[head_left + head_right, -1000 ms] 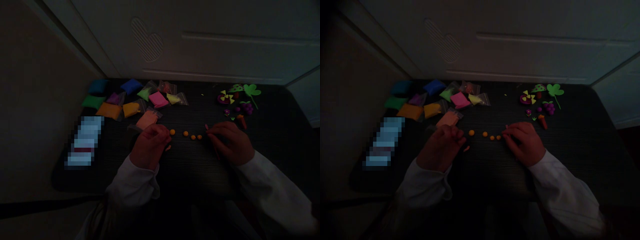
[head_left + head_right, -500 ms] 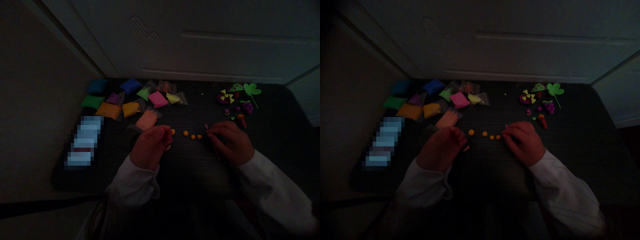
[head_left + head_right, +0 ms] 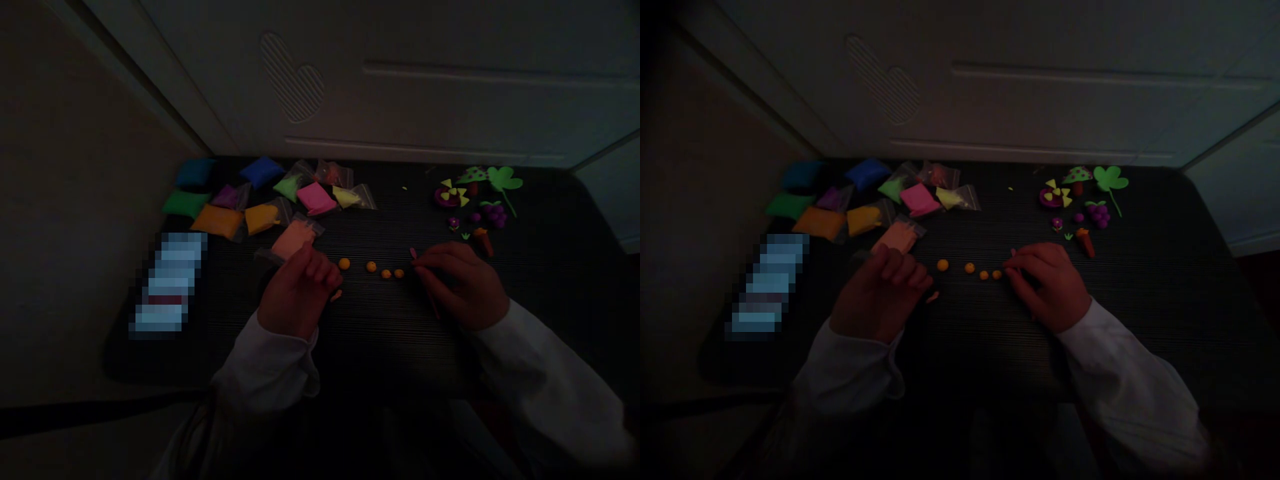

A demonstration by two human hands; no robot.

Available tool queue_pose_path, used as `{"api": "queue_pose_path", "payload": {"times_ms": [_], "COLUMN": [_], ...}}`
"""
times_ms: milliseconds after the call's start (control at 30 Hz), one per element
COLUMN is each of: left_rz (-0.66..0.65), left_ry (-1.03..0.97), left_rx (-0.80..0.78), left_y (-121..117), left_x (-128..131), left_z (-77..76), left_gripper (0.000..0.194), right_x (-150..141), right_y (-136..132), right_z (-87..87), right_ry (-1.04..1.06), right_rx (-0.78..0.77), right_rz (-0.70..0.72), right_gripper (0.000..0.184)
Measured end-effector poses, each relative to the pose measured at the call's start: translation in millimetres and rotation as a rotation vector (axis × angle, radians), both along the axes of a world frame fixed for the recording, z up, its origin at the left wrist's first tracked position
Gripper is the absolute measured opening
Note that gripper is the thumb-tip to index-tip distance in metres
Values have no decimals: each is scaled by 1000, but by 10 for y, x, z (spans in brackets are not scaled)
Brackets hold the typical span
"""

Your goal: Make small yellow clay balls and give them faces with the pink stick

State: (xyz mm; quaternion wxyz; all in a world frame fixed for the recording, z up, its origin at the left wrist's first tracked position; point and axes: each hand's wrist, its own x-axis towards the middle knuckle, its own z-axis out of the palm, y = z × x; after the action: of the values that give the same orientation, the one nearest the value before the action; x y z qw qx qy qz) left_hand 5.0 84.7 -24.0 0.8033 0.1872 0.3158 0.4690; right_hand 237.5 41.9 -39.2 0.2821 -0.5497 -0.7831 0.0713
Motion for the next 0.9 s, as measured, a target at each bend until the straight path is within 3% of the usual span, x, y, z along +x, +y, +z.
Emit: {"api": "queue_pose_path", "payload": {"times_ms": [333, 900], "left_rz": [15, -44], "left_ry": [120, 120], "left_rx": [61, 94], "left_y": [-17, -43], "left_x": [4, -10], "left_z": [-55, -91], "left_gripper": [10, 12], "right_x": [7, 13], "right_y": [-4, -16], "right_z": [-2, -2], "right_ry": [2, -23], "right_rx": [-2, 26], "right_rz": [-7, -8], "right_gripper": [14, 13]}}
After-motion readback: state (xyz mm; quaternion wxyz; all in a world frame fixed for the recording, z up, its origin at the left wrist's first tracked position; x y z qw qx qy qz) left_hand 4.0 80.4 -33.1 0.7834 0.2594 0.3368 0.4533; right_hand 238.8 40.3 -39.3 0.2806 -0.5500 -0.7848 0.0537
